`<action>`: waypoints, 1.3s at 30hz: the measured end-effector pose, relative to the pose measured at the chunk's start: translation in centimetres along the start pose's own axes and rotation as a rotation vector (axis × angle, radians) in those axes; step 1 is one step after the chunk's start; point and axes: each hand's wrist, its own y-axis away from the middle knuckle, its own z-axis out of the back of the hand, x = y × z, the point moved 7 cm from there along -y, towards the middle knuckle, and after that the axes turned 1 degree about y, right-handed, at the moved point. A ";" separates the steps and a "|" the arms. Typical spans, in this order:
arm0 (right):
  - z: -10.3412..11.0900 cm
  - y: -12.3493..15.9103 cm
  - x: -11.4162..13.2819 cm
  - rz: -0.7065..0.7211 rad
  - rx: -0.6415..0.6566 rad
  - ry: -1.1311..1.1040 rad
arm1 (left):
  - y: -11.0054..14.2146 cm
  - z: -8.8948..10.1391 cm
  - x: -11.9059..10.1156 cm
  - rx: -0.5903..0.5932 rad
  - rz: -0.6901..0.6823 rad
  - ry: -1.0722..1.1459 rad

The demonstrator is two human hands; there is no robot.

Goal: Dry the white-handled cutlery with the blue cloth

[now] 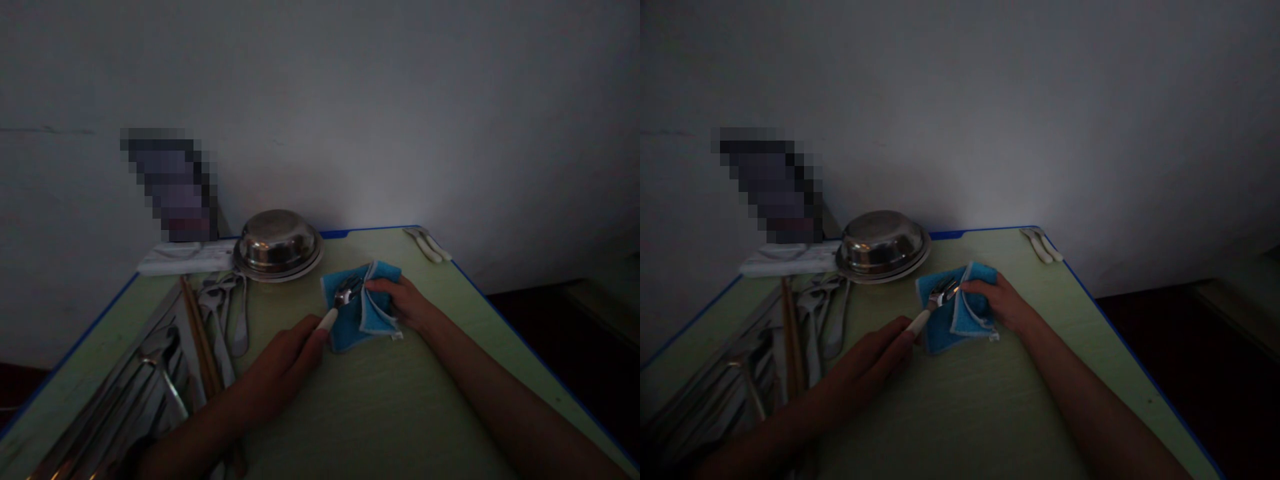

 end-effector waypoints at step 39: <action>-0.5 0.1 0.7 0.044 0.058 0.120 | -0.2 0.2 -0.2 -0.020 0.031 0.021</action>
